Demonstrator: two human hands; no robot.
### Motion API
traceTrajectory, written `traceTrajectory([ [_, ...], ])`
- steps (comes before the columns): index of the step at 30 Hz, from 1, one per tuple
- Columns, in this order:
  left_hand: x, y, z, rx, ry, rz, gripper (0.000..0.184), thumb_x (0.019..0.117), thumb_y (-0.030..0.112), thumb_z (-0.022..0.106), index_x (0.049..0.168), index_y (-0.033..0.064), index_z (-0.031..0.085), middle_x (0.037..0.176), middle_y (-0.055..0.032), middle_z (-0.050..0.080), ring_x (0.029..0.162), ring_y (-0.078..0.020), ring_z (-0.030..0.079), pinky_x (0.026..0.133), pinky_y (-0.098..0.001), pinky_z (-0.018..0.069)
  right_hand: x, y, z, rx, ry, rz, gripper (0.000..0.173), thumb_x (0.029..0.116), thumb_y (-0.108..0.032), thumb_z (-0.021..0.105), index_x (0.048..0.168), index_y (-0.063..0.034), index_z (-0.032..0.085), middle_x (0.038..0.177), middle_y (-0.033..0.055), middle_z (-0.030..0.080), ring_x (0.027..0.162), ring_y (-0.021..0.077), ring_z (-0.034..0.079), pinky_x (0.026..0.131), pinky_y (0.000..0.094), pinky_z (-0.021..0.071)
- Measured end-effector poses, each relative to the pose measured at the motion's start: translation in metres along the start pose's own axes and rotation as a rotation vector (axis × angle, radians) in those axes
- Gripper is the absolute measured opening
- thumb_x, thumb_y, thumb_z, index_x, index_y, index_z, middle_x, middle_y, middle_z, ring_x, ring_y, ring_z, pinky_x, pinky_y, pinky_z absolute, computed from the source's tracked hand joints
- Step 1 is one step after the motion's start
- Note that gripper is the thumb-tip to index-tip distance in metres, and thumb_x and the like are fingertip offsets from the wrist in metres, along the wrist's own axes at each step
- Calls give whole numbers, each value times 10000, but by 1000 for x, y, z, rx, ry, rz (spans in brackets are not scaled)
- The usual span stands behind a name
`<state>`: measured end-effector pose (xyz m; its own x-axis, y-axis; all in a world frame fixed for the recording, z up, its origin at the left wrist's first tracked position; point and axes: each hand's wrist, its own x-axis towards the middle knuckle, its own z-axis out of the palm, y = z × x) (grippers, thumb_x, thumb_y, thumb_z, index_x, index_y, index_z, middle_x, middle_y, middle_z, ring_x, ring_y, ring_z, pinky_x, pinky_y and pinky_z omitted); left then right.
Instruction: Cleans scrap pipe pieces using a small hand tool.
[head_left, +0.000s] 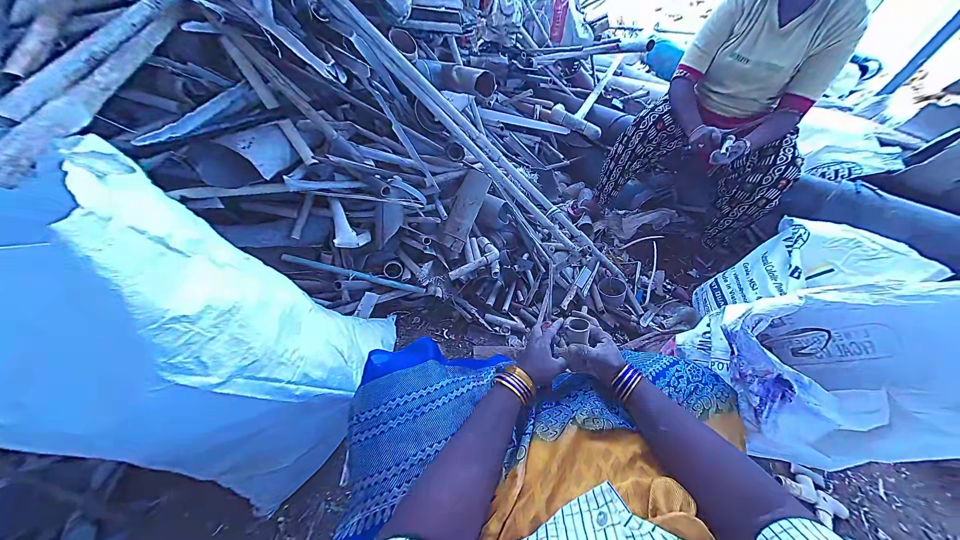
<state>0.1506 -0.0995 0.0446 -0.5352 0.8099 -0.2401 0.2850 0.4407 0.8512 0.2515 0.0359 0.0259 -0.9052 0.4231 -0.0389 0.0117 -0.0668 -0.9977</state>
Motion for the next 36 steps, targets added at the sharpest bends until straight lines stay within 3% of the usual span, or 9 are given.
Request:
traceTrajectory([
  [5, -1, -8, 5, -73, 89, 171, 886, 714, 227, 910, 1432, -74, 485, 1449, -291, 509, 1328, -302, 538, 1150, -387, 406, 1, 6, 10, -466, -35, -345, 766, 840, -620, 661, 1223, 41, 709, 1390, 257, 596, 1279, 175, 588, 1093, 298, 454],
  [8, -2, -14, 2, -208, 124, 158, 1015, 709, 216, 922, 1509, -92, 379, 1476, -287, 483, 1356, -283, 512, 1168, -363, 386, 0, 0, 14, -475, -145, -469, 700, 1000, -548, 445, 1334, 28, 663, 1584, 356, 325, 1496, 330, 373, 1214, 347, 329],
  [14, -8, -23, -15, -607, 63, 37, 770, 745, 96, 809, 1395, -90, 439, 1193, -162, 624, 1035, -120, 626, 948, -289, 520, 7, -10, 11, -182, -187, -251, 1037, 1006, -630, 397, 1578, 126, -25, 1602, 229, 395, 1430, 157, 477, 1163, 299, 411],
  [18, -3, -21, -12, -746, 78, 84, 663, 827, 87, 723, 1426, -50, 474, 1229, -134, 645, 1040, -108, 649, 937, -275, 540, 13, -13, 16, 25, 112, -56, 622, 973, -83, 414, 1549, 35, 208, 1360, 160, 564, 1066, 151, 675, 852, 313, 596],
  [21, 0, -22, -2, -766, 206, 66, 527, 823, 21, 735, 1309, -72, 554, 1107, -127, 674, 950, -107, 663, 886, -277, 553, 15, -16, 21, 106, 293, 137, 515, 978, 37, 551, 1462, 24, 373, 1289, 195, 566, 972, 199, 693, 764, 334, 619],
  [25, -6, -13, 4, -828, 298, 100, 421, 827, 87, 669, 1196, -77, 549, 965, -52, 670, 861, -49, 665, 822, -247, 567, 8, -24, 23, 238, 167, 436, 478, 1129, -341, 358, 1483, -26, 421, 1351, 193, 573, 1123, 261, 629, 922, 413, 536],
  [28, -11, -4, 10, -813, 326, 83, 361, 898, 106, 634, 1182, -99, 546, 973, -65, 651, 875, -42, 643, 838, -236, 547, 4, -25, 26, 369, -59, 550, 782, 1049, -639, 36, 1456, -85, 410, 1213, 162, 634, 1029, 283, 664, 809, 462, 560],
  [31, -8, -5, 16, -716, 363, 94, 381, 886, 174, 656, 1149, -95, 590, 969, -81, 667, 885, -57, 641, 850, -264, 537, 7, -17, 22, 415, -75, 532, 845, 1023, -691, 13, 1494, -99, 392, 1270, 160, 622, 1110, 282, 642, 887, 490, 545],
  [36, -16, 3, -13, -534, 555, 203, 464, 876, 250, 667, 1164, -112, 633, 978, -137, 694, 895, -121, 650, 868, -328, 528, 11, -12, 28, 376, 188, 495, 734, 1061, -635, 50, 1096, -98, 548, 669, -6, 548, 528, 96, 533, 490, 249, 470],
])
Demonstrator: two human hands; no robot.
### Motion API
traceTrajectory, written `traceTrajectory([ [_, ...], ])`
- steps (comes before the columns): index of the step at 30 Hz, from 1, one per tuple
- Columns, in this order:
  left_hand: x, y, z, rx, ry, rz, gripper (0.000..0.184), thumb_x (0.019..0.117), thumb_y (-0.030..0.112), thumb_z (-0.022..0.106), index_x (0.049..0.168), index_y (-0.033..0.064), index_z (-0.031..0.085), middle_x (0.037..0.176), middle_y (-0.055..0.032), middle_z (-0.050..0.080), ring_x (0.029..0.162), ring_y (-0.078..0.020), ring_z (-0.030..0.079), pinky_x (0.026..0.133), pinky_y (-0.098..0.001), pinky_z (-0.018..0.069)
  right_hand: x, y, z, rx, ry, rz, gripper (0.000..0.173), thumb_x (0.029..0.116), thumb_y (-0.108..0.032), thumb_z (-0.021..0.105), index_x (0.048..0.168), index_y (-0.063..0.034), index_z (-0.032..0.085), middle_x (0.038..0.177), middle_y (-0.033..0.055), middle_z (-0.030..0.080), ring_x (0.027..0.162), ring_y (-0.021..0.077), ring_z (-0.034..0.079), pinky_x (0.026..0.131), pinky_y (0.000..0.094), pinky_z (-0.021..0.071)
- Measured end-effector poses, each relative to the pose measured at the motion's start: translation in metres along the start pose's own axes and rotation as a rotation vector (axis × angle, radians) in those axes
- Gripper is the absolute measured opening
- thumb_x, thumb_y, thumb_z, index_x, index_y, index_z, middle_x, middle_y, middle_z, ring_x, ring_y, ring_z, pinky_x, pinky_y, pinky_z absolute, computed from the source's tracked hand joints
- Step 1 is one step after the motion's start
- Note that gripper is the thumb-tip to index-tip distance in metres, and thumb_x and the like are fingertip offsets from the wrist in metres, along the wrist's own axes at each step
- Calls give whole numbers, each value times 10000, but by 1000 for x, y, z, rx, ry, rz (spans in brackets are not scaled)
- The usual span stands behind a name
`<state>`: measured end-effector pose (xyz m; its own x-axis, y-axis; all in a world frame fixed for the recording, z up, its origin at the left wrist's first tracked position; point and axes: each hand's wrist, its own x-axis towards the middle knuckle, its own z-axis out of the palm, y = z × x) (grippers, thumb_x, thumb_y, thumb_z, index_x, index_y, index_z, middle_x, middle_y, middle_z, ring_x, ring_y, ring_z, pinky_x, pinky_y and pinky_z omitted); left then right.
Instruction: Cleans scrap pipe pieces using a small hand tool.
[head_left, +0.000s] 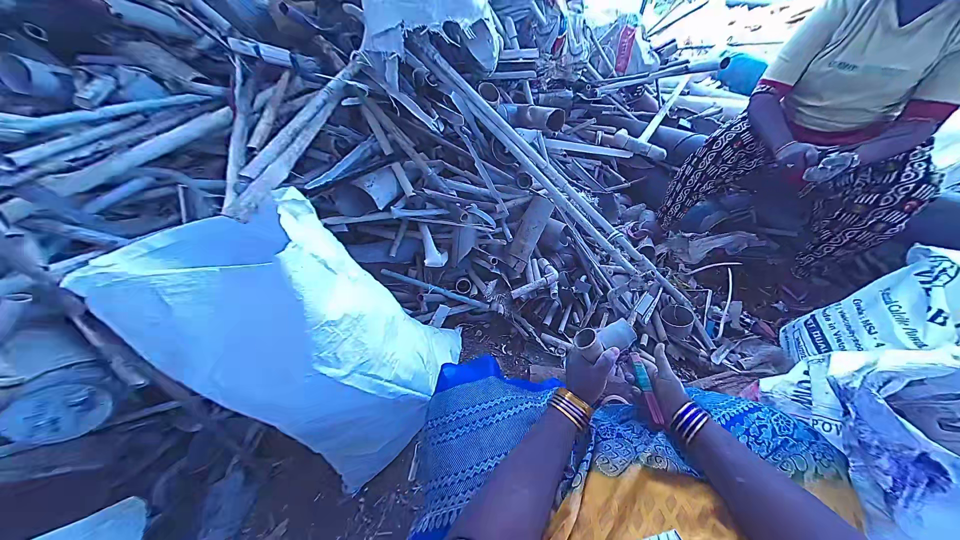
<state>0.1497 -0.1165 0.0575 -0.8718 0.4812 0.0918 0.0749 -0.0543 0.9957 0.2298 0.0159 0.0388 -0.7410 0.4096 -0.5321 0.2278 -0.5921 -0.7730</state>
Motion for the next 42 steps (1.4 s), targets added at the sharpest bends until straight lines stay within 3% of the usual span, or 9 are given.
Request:
traceTrajectory([
  [6, 33, 90, -111, 414, 686, 894, 574, 835, 243, 735, 1243, -138, 600, 1092, -225, 711, 961, -149, 712, 878, -266, 575, 4, -3, -2, -87, 271, -67, 445, 1106, -511, 338, 1030, -129, 553, 623, -26, 522, 468, 73, 508, 441, 240, 460],
  [8, 43, 138, -177, 742, 918, 988, 564, 867, 229, 730, 1307, -91, 582, 1169, -247, 697, 979, -241, 718, 855, -341, 578, 7, -2, -4, -96, 276, -68, 418, 1102, -503, 362, 1039, -136, 549, 634, -25, 513, 469, 73, 498, 436, 240, 447],
  [11, 48, 218, -262, 1082, 1088, 496, 607, 908, 273, 708, 1416, -18, 547, 1305, -254, 652, 1177, -376, 664, 993, -513, 513, 6, -6, -4, -126, 285, -56, 430, 1101, -486, 390, 1047, -108, 588, 650, -12, 535, 479, 72, 514, 440, 233, 449],
  [15, 62, 278, -351, 1176, 908, -202, 677, 908, 329, 771, 1407, -55, 522, 1303, -365, 598, 1259, -533, 561, 1040, -722, 395, -13, -24, 13, -276, 285, -26, 461, 1117, -450, 359, 1242, -73, 592, 848, 26, 571, 636, 90, 531, 579, 273, 459],
  [20, 74, 282, -333, 1382, 720, -181, 931, 939, 538, 688, 1541, -66, 315, 1488, -441, 371, 1385, -607, 388, 1088, -755, 321, 7, -25, 3, -235, 293, -54, 307, 1111, -293, 458, 1243, -43, 577, 835, 33, 544, 625, 92, 528, 578, 248, 467],
  [25, 104, 224, -234, 1298, 362, 65, 671, 1027, 406, 610, 1488, -52, 442, 1418, -375, 501, 1344, -546, 469, 1102, -695, 329, 39, -57, 3, -14, 451, -77, 175, 1044, -175, 528, 1153, -47, 578, 804, 42, 515, 584, 126, 500, 548, 286, 469],
  [35, 195, -11, -76, 1192, -502, -622, 586, 1051, 400, 579, 1465, -8, 515, 1446, -252, 557, 1395, -377, 497, 1173, -555, 343, 108, -57, 6, 194, 554, 18, 149, 1053, -135, 511, 1150, -29, 548, 821, 67, 497, 605, 150, 499, 571, 300, 475],
  [39, 230, -95, -53, 1067, -596, -730, 573, 1070, 362, 554, 1503, -3, 470, 1521, -230, 497, 1452, -346, 440, 1207, -523, 305, 128, -71, 9, -15, 401, -3, 362, 1064, -110, 530, 1407, -17, 460, 929, 94, 552, 651, 134, 538, 593, 276, 483],
  [42, 252, -153, -36, 957, -549, -729, 592, 1052, 320, 599, 1541, 33, 428, 1518, -230, 496, 1434, -350, 459, 1191, -513, 342, 143, -74, 5, -76, 350, 4, 387, 1055, -83, 529, 1422, -7, 431, 931, 94, 545, 637, 129, 546, 581, 269, 495],
])
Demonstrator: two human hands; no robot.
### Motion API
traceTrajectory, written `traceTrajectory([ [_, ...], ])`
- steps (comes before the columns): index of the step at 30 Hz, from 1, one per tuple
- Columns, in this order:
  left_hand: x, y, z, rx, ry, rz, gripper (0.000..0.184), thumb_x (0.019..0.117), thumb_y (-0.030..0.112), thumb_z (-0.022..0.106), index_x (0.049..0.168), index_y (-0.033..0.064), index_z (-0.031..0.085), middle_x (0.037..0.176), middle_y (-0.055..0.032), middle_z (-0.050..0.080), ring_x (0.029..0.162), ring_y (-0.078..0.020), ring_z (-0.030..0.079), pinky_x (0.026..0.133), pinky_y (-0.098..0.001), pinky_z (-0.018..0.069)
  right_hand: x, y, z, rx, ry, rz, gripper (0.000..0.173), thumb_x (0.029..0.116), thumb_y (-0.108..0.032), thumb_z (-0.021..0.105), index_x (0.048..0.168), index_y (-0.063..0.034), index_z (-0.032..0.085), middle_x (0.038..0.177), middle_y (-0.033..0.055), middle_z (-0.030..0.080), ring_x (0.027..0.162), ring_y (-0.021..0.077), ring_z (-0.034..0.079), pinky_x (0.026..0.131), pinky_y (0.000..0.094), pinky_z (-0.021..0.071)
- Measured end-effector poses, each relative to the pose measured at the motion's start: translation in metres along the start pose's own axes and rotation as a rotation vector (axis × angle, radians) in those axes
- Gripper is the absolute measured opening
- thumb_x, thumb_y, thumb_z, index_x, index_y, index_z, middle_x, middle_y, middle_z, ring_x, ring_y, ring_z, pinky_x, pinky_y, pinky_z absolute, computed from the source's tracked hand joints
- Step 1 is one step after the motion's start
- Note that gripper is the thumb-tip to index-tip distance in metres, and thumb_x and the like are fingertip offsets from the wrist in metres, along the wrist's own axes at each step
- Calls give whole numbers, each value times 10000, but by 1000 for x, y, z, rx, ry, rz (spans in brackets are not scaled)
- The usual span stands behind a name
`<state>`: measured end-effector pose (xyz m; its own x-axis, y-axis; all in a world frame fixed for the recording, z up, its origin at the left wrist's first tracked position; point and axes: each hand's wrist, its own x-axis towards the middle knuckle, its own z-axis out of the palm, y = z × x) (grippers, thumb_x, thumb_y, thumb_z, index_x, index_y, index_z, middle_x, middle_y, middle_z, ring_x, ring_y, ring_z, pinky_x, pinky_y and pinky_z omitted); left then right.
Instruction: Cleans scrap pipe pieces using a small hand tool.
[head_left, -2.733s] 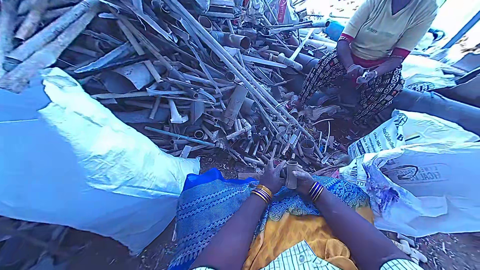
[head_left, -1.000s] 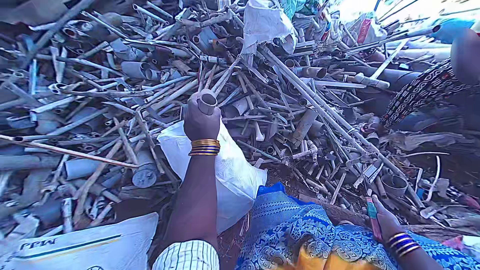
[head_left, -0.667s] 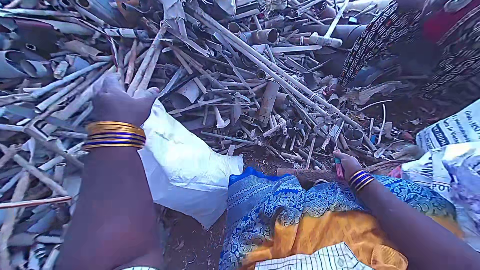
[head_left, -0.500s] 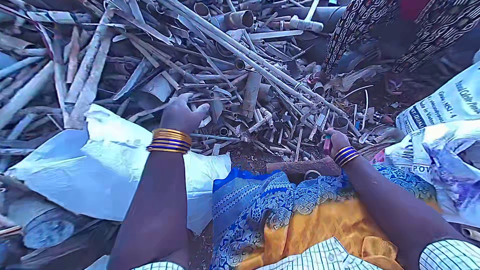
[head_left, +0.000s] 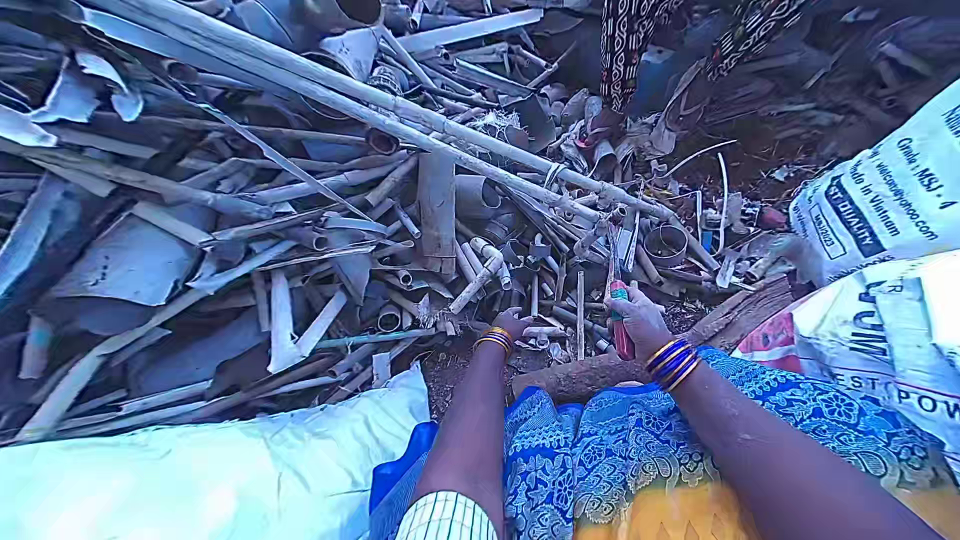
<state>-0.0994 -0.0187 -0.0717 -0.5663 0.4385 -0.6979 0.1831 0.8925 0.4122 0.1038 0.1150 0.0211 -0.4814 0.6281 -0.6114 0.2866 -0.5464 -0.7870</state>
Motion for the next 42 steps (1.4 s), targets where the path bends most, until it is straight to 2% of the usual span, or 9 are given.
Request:
traceTrajectory([
  [5, 76, 12, 25, -217, 121, 42, 647, 1006, 281, 681, 1564, 85, 416, 1585, -266, 387, 1476, -390, 383, 1203, -509, 323, 19, 0, -4, -50, 4, 48, 432, 1052, -96, 540, 1461, -23, 423, 1003, 118, 563, 666, 142, 555, 600, 295, 500],
  [10, 88, 14, 32, -520, 211, 22, 791, 1014, 258, 672, 1593, -54, 232, 1638, -257, 304, 1539, -326, 294, 1252, -446, 238, 23, 0, -5, -93, -15, 52, 451, 1046, -92, 550, 1474, -33, 421, 1033, 121, 574, 671, 139, 563, 601, 289, 503],
  [14, 65, 7, 39, -671, 264, 51, 695, 1002, 202, 686, 1553, -54, 349, 1592, -247, 395, 1495, -302, 378, 1224, -431, 295, 22, -3, -2, -70, -8, 50, 449, 1046, -93, 552, 1468, -25, 416, 999, 117, 569, 652, 137, 563, 587, 280, 503],
  [17, 34, 15, 38, -607, 395, -70, 426, 996, 180, 695, 1370, -8, 616, 1399, -219, 608, 1351, -307, 543, 1148, -464, 394, 19, -3, -1, -83, -12, 24, 453, 1044, -99, 555, 1468, -22, 415, 1009, 125, 572, 695, 153, 581, 639, 301, 523],
  [21, -8, 23, 32, -563, 505, -181, 361, 983, 59, 667, 1343, 28, 657, 1381, -181, 636, 1347, -289, 553, 1143, -448, 393, 8, 3, 0, -134, 0, -20, 449, 1033, -112, 582, 1452, -28, 446, 1036, 142, 593, 748, 172, 592, 699, 331, 521],
  [28, -110, 55, 22, 331, 546, 462, 332, 1039, 46, 436, 1241, 21, 697, 1206, -208, 722, 1142, -393, 692, 983, -569, 513, -5, 13, -2, -196, 32, -83, 507, 1021, -118, 590, 1486, -36, 407, 1142, 200, 617, 823, 224, 662, 739, 372, 563],
  [31, -121, 37, 20, 687, 690, 877, 212, 964, -14, 557, 1049, -38, 750, 1157, -247, 734, 1074, -419, 722, 942, -549, 551, -15, 11, -1, -173, 8, -103, 536, 1041, -123, 566, 1537, -66, 372, 1228, 211, 604, 840, 228, 688, 737, 368, 587],
  [37, -135, 27, -12, 929, 717, 1003, 145, 934, -27, 615, 966, -36, 756, 1184, -256, 726, 1115, -407, 715, 949, -522, 556, -34, -1, 0, 276, -4, -228, 443, 1113, -170, 338, 1534, -35, 316, 861, 71, 530, 584, 140, 535, 555, 293, 500],
  [42, -134, 28, -17, 950, 721, 1052, 118, 900, -41, 642, 902, -15, 757, 1149, -221, 746, 1073, -373, 735, 919, -482, 575, -42, -8, -5, 275, -473, 60, 158, 1095, -162, 414, 1214, -91, 489, 658, -5, 487, 443, 58, 436, 408, 186, 382],
])
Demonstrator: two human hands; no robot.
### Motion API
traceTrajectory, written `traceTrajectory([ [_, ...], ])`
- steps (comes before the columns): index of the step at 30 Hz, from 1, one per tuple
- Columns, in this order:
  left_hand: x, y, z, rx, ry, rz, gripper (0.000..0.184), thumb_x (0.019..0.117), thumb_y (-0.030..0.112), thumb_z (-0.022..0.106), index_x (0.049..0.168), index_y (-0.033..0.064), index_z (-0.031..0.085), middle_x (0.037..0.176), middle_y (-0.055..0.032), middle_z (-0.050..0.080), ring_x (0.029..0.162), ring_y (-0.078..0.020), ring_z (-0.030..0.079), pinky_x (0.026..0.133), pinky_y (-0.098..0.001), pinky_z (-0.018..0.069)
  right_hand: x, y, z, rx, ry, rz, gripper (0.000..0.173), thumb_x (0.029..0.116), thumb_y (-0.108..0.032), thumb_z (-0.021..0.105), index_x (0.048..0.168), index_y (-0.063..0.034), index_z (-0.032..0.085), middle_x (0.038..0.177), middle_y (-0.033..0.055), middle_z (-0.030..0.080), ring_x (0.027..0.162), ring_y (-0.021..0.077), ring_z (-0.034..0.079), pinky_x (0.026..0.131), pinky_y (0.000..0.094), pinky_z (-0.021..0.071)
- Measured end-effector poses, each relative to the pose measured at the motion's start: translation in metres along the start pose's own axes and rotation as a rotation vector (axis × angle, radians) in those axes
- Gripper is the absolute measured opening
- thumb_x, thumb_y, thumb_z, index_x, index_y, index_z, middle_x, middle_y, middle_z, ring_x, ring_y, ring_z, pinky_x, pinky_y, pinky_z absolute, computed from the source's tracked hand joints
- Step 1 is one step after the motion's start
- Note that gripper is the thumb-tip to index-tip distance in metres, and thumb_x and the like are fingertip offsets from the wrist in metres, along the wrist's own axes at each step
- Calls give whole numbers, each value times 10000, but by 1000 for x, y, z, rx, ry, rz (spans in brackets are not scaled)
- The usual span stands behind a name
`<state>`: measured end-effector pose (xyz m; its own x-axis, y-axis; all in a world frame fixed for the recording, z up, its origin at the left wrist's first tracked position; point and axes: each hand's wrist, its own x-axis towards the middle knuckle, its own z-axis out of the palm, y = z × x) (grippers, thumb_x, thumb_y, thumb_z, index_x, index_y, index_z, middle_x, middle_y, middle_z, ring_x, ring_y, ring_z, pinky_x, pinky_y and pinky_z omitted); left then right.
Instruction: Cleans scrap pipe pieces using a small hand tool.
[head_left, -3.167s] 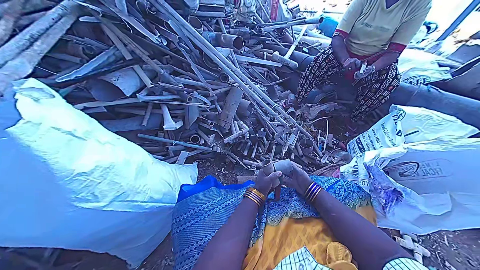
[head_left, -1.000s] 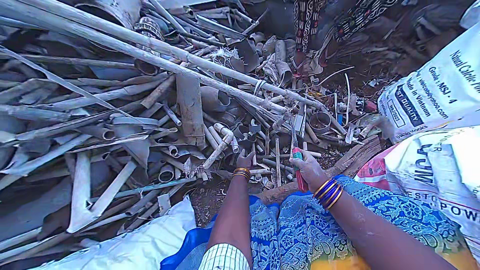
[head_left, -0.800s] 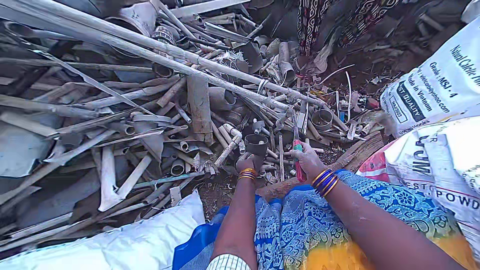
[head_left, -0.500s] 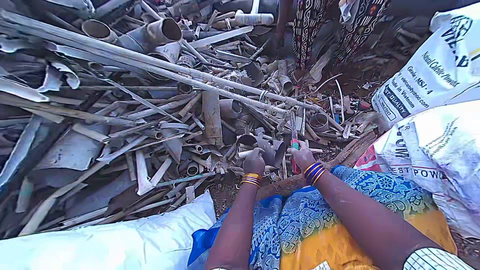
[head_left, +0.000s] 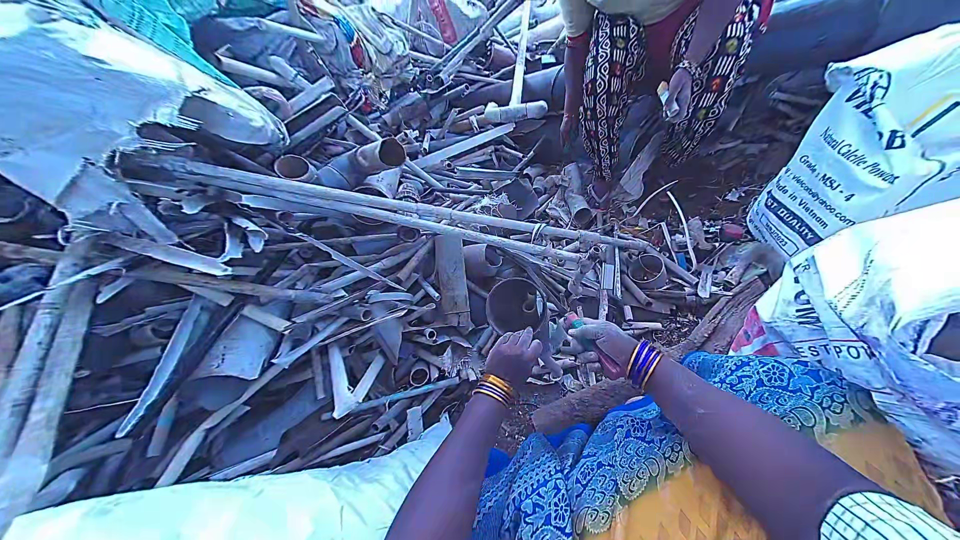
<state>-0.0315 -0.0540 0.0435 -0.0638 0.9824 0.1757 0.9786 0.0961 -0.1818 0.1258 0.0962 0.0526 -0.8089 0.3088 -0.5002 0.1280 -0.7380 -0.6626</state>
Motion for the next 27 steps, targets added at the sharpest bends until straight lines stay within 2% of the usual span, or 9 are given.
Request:
traceTrajectory([
  [4, 6, 0, -5, -21, -28, 39, 124, 906, -43, 635, 920, -26, 757, 1158, -233, 740, 1109, -387, 721, 957, -499, 560, 3, 1, 8, 216, 216, -124, 249, 1125, -245, 354, 1286, -80, 451, 683, 26, 496, 485, 125, 509, 478, 269, 489],
  [6, 11, 0, -8, -18, -89, 38, 132, 930, -23, 626, 962, -37, 754, 1198, -250, 722, 1141, -407, 702, 983, -515, 541, 6, 1, 2, 138, 113, 54, 275, 1103, -298, 343, 1093, -101, 535, 606, -21, 451, 422, 69, 438, 401, 200, 402],
  [11, 15, -14, -11, 113, -90, 119, 152, 920, -56, 605, 954, -38, 753, 1194, -246, 724, 1123, -399, 711, 954, -502, 557, 9, -6, -7, 230, 69, 12, 232, 1099, -264, 352, 1001, -116, 500, 569, -36, 424, 394, 47, 395, 376, 182, 356],
  [13, 16, -16, -13, 186, -111, 167, 173, 930, -57, 587, 976, -34, 752, 1205, -240, 722, 1129, -394, 710, 955, -492, 556, 7, -6, -9, 86, -51, 61, 147, 1084, -184, 401, 1056, -98, 517, 592, -29, 443, 393, 40, 412, 365, 169, 373],
  [16, 20, -20, -11, 126, 46, 100, 128, 893, -63, 624, 893, -31, 748, 1127, -239, 744, 1052, -402, 736, 907, -506, 576, 6, -3, 1, 76, 138, -116, 182, 1050, -52, 439, 1229, -49, 472, 680, -6, 457, 453, 64, 444, 421, 193, 414],
  [18, 21, -19, -12, -68, 173, -212, 135, 881, -63, 615, 861, -31, 745, 1119, -225, 753, 1041, -399, 740, 883, -529, 581, 12, -5, 0, 166, 314, -230, 316, 1039, -49, 415, 1354, -52, 438, 747, 31, 508, 517, 108, 511, 483, 241, 471],
  [20, 26, -16, -22, -386, 256, -723, 184, 905, -48, 558, 892, -28, 740, 1095, -149, 763, 1064, -310, 722, 917, -511, 536, 15, -11, -5, 211, 410, -321, 373, 1064, -72, 387, 1436, -82, 398, 790, 45, 500, 556, 133, 514, 525, 277, 483],
  [23, 25, -22, -15, -910, 601, -1394, 55, 958, -18, 650, 917, -46, 625, 856, -78, 593, 804, -106, 552, 783, -281, 463, 17, -13, -6, 163, 528, -487, 388, 1058, -52, 366, 1443, -57, 327, 751, 41, 471, 478, 107, 485, 461, 259, 476],
  [27, -7, -9, 11, -1462, 952, -1753, 214, 1008, -25, 568, 1209, 12, 502, 1077, -141, 541, 899, -208, 555, 790, -387, 510, 16, 4, 1, 80, 557, -369, 408, 1066, -77, 372, 1454, -29, 258, 859, 108, 504, 501, 147, 542, 500, 313, 534],
])
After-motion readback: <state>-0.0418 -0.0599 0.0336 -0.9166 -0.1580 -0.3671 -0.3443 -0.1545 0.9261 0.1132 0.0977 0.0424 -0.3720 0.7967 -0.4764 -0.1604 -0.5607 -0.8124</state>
